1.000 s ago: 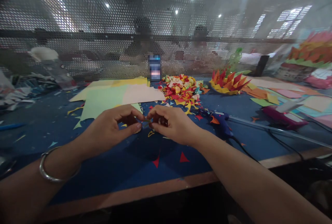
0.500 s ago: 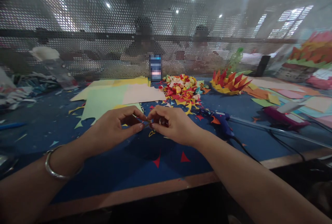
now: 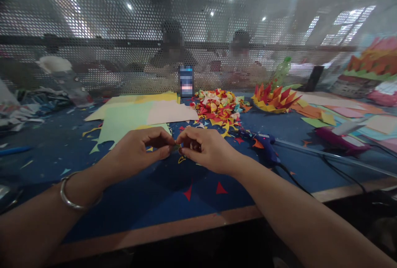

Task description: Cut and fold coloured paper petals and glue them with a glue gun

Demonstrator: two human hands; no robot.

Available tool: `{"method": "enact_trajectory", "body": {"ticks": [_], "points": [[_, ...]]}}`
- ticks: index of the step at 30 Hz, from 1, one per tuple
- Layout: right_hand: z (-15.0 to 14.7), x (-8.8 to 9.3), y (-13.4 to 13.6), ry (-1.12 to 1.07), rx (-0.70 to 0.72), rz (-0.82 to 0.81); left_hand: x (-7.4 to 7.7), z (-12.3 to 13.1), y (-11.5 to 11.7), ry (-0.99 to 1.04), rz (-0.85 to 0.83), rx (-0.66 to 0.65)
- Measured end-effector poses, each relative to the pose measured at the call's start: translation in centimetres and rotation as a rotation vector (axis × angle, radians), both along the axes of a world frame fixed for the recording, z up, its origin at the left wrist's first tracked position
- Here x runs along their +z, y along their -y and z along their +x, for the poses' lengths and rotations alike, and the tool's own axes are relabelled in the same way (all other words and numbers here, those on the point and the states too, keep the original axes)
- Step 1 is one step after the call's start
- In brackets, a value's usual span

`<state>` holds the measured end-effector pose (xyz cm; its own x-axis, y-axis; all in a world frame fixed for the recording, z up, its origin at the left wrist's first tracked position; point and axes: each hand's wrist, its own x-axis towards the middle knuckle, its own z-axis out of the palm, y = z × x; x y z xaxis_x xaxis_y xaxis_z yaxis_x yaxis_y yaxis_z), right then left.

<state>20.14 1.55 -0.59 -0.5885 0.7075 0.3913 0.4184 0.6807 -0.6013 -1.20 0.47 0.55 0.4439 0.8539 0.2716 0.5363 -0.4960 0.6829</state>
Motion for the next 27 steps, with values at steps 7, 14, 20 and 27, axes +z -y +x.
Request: {"method": "enact_trajectory", "body": {"ticks": [7,14,20,27], "points": [[-0.1,0.0,0.0,0.002,-0.008,-0.013,-0.7,0.6,-0.4,-0.032,0.153,0.015],[-0.1,0.0,-0.1,-0.005,-0.004,-0.017,-2.0,0.9,-1.4,-0.039,0.107,-0.009],[-0.1,0.1,-0.1,-0.004,-0.014,-0.02,-2.5,1.4,-1.9,0.293,-0.189,-0.08],[0.0,0.1,-0.1,-0.015,-0.018,0.004,-2.3,1.9,-1.5,0.499,-0.395,-0.044]]}}
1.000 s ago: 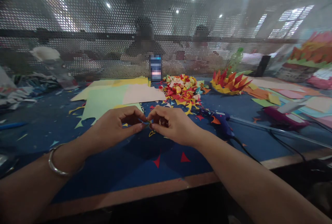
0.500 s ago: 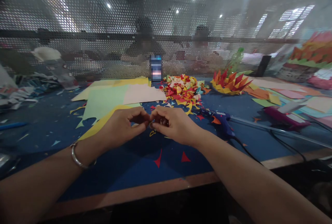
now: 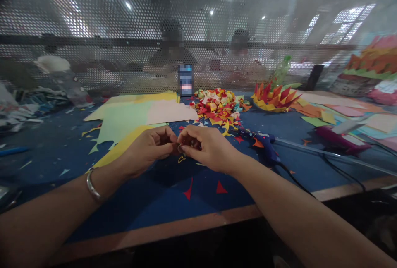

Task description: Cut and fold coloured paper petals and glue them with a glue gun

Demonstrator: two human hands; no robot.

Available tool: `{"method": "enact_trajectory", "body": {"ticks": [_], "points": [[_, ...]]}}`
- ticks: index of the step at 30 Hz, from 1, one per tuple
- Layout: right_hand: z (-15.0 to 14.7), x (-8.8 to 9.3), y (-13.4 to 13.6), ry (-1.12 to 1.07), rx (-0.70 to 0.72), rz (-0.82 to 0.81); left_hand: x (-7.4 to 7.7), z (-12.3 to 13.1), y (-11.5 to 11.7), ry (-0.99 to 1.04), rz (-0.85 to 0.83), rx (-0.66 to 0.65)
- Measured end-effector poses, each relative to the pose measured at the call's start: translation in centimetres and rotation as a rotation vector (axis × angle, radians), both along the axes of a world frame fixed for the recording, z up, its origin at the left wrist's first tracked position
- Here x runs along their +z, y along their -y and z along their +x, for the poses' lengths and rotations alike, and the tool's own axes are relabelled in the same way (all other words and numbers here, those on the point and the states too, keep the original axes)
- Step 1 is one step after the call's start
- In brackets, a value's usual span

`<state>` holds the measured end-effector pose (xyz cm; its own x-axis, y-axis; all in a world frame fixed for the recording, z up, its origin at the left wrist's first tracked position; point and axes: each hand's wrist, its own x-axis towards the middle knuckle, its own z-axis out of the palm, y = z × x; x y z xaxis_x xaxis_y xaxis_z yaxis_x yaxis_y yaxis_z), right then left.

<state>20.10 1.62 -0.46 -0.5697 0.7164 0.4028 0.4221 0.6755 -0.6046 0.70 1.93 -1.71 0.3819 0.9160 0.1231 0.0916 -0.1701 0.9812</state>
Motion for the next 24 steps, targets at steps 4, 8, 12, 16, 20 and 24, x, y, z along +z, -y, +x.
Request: {"method": "enact_trajectory", "body": {"ticks": [4,8,12,16,20,24], "points": [[0.0,0.1,0.0,0.008,-0.01,0.015,0.2,0.0,0.1,0.05,-0.015,0.002],[0.0,0.2,0.1,0.004,-0.006,0.032,0.6,0.1,0.4,0.11,-0.045,-0.031],[0.0,0.2,0.1,-0.019,0.002,0.037,1.0,0.2,0.7,0.141,-0.09,-0.029],[0.0,0.2,0.2,-0.029,-0.003,0.055,1.2,0.2,0.9,0.145,-0.098,-0.016],[0.0,0.2,0.2,-0.007,-0.016,0.084,1.2,0.0,0.9,0.0,0.046,0.029],[0.0,0.2,0.3,0.007,-0.021,0.1,1.2,-0.3,1.0,-0.162,0.205,0.097]]}}
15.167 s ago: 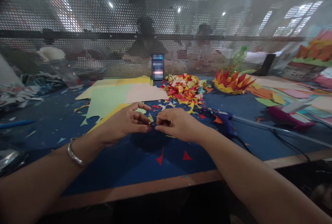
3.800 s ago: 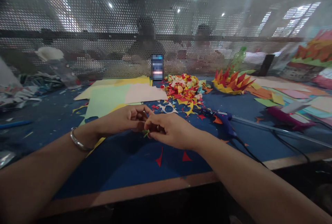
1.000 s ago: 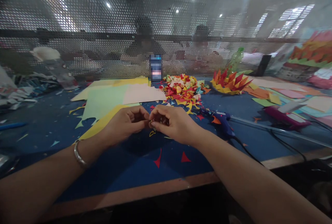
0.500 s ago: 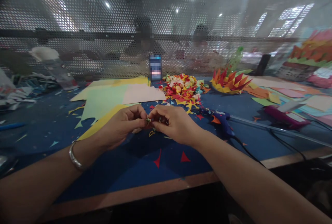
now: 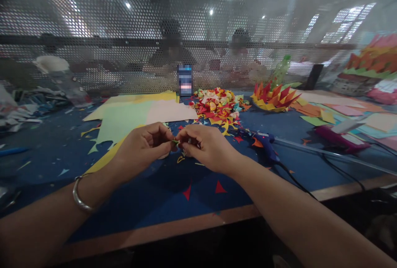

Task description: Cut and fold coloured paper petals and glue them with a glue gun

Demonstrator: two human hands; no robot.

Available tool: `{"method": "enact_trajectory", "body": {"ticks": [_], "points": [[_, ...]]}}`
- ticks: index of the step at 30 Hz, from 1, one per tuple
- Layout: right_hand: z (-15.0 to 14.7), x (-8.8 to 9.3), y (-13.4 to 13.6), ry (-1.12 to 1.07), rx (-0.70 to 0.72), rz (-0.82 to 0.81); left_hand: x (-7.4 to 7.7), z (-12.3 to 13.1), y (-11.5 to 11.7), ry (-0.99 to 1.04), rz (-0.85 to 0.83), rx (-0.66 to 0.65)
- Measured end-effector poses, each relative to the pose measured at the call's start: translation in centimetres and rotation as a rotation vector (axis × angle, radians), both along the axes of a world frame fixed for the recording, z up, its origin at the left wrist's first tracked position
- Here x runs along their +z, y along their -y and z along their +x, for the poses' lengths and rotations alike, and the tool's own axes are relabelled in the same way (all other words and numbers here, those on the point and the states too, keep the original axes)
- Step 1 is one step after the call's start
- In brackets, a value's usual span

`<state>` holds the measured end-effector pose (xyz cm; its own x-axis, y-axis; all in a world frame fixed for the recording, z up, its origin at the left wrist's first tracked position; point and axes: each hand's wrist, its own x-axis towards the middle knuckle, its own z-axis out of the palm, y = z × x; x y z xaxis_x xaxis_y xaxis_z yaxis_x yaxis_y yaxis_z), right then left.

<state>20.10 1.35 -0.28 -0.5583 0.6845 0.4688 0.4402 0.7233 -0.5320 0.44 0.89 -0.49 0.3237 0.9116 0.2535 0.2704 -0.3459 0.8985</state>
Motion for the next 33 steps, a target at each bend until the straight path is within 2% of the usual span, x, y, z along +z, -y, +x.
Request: {"method": "enact_trajectory", "body": {"ticks": [7,23,28,33], "points": [[-0.1,-0.3,-0.4,0.04,0.008,0.071,-0.2,-0.3,0.2,-0.118,0.041,-0.004],[0.0,-0.5,-0.7,0.107,0.011,0.168,0.3,-0.1,1.1,-0.396,0.327,0.04],[0.0,-0.4,-0.6,0.133,0.018,0.172,0.4,-0.3,1.0,-0.398,0.27,0.032],[-0.1,-0.4,-0.4,0.182,0.057,0.137,0.6,-0.6,0.8,-0.384,0.13,-0.069]]}}
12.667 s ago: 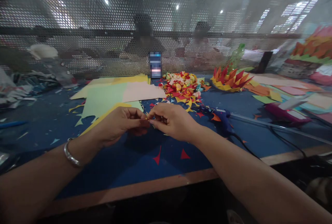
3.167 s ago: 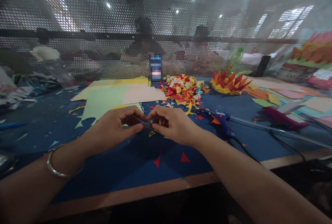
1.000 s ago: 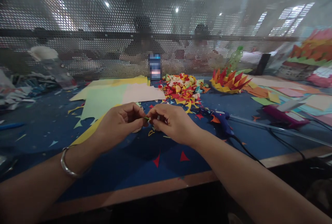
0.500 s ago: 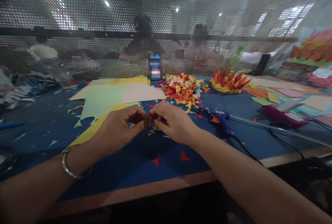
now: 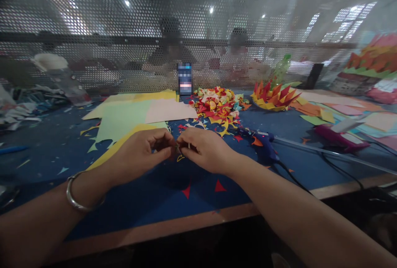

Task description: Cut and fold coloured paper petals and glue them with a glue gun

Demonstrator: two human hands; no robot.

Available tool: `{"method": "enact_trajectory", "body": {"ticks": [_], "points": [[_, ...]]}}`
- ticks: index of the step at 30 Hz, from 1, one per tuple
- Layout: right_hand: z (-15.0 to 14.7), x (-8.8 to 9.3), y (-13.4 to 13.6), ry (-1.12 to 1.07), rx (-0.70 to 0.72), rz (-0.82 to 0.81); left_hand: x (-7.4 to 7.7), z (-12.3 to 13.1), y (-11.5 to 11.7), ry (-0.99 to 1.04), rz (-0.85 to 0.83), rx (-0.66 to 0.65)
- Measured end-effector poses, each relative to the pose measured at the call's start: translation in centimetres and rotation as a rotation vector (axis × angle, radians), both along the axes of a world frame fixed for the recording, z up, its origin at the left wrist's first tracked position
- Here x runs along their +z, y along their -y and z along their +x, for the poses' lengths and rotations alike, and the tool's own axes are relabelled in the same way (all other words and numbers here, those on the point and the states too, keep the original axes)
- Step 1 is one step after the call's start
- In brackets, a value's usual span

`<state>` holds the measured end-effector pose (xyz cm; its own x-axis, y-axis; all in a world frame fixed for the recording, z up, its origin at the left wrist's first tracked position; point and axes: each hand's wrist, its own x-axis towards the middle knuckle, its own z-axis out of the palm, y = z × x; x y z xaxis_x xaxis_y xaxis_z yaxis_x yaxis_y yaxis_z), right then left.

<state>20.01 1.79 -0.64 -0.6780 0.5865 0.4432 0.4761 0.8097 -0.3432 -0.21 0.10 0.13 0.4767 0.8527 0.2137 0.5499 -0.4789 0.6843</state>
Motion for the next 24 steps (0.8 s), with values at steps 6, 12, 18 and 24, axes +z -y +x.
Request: {"method": "enact_trajectory", "body": {"ticks": [6,12,18,24], "points": [[-0.04,-0.11,0.03,0.004,0.017,-0.015,0.0,-0.09,0.16,-0.022,0.017,-0.042],[-0.08,-0.03,0.14,-0.013,0.032,-0.003,-0.12,-0.26,0.26,-0.096,0.116,-0.056],[-0.08,-0.08,0.09,-0.039,0.039,-0.024,-0.17,-0.12,0.07,-0.082,0.101,-0.043],[-0.16,-0.07,0.05,-0.075,0.007,-0.032,0.01,-0.14,0.07,-0.048,0.116,0.011]]}}
